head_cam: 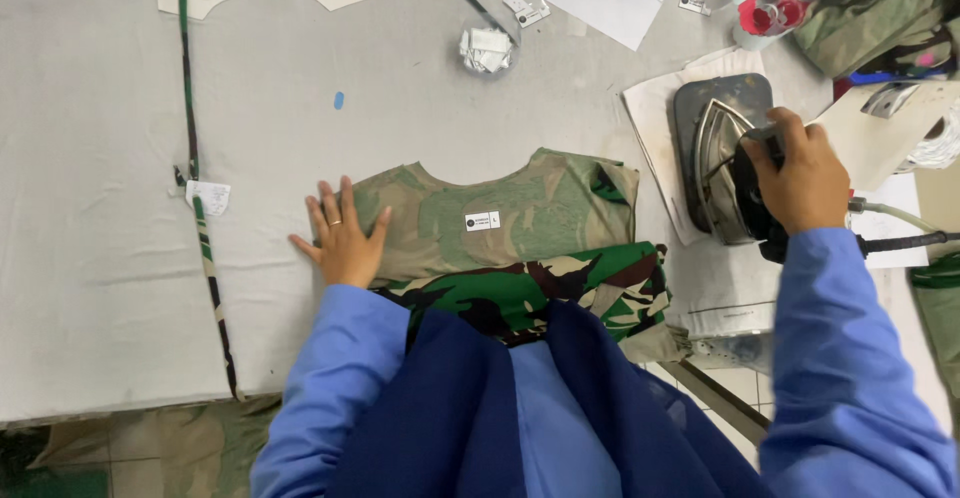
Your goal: The person irons a camouflage-patterned t-shirt on a white table. They repeatedly pick up small white tags from a pile, place each tag on the shirt's collar area, and press it with a steam iron. The person also smooths the fabric with their hands between ironing passes.
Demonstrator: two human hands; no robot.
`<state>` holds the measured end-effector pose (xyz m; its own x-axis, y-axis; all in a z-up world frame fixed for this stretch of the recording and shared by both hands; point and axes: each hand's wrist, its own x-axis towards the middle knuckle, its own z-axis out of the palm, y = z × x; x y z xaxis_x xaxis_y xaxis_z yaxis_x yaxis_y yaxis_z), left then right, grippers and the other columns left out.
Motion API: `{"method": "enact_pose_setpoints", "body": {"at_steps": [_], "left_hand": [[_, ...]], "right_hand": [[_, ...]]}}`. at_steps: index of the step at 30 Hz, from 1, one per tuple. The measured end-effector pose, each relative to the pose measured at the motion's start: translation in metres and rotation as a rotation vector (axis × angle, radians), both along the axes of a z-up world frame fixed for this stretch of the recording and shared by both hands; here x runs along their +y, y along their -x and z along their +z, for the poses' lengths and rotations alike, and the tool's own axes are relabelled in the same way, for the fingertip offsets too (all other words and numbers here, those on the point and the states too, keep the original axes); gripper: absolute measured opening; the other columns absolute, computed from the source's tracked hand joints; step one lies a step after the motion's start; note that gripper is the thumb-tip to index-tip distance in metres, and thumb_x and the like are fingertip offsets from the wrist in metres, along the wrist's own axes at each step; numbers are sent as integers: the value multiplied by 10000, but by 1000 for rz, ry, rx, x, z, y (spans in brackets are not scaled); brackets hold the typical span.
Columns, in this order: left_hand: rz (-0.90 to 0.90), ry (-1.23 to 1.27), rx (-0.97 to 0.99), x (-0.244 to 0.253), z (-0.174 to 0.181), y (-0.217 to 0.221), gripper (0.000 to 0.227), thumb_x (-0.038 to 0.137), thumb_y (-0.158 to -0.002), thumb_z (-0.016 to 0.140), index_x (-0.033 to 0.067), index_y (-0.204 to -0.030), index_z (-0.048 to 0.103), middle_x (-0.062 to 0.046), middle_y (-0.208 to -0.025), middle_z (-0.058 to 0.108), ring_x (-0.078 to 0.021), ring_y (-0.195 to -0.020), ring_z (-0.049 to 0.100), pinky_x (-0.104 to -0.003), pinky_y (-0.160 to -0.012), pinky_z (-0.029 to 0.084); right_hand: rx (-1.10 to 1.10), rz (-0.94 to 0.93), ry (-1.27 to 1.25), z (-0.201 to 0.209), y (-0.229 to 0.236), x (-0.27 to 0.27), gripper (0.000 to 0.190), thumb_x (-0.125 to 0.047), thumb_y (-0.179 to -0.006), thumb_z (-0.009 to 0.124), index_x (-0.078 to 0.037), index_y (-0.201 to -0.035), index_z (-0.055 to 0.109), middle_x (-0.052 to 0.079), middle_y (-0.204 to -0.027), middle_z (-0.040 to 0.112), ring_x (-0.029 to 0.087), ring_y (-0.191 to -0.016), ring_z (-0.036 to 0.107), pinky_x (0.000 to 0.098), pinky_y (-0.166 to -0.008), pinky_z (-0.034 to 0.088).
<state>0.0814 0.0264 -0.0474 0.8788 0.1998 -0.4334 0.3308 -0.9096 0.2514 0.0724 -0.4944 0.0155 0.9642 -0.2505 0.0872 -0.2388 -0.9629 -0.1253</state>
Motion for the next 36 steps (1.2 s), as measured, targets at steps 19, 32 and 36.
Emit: {"method": "enact_pose_setpoints", "body": {"at_steps": [19,32,36], "left_hand": [[303,497,-297,29,-13,-1,672,585,-951,159,265,-1540,205,-31,-1570,346,-161,-1507,108,-510,-1145,-169],[90,357,-808,37,-4,42,384,371,-1052,386,154,-1280,604,-65,-1338,589,-343,-1355,439,-483,-1109,284],[39,331,-829,23,20,40,328,341,-1038,428,165,-1219,637,-58,-1297,603,-271,-1274,489,-453,-1089,274]], "right_hand": [[279,1203,-239,-4,-39,322,518,-603,-861,580,-209,-1192,519,121,-838,584,392,-576,609,524,-415,437],[258,-101,-193,7,-33,-12,414,-517,-1031,591,-137,-1188,545,294,-1051,665,528,-980,585,541,-794,421],[165,-186,-219,-8,-15,-31,490,-567,-1057,576,-109,-1220,516,240,-1005,660,480,-910,597,522,-754,424]]}}
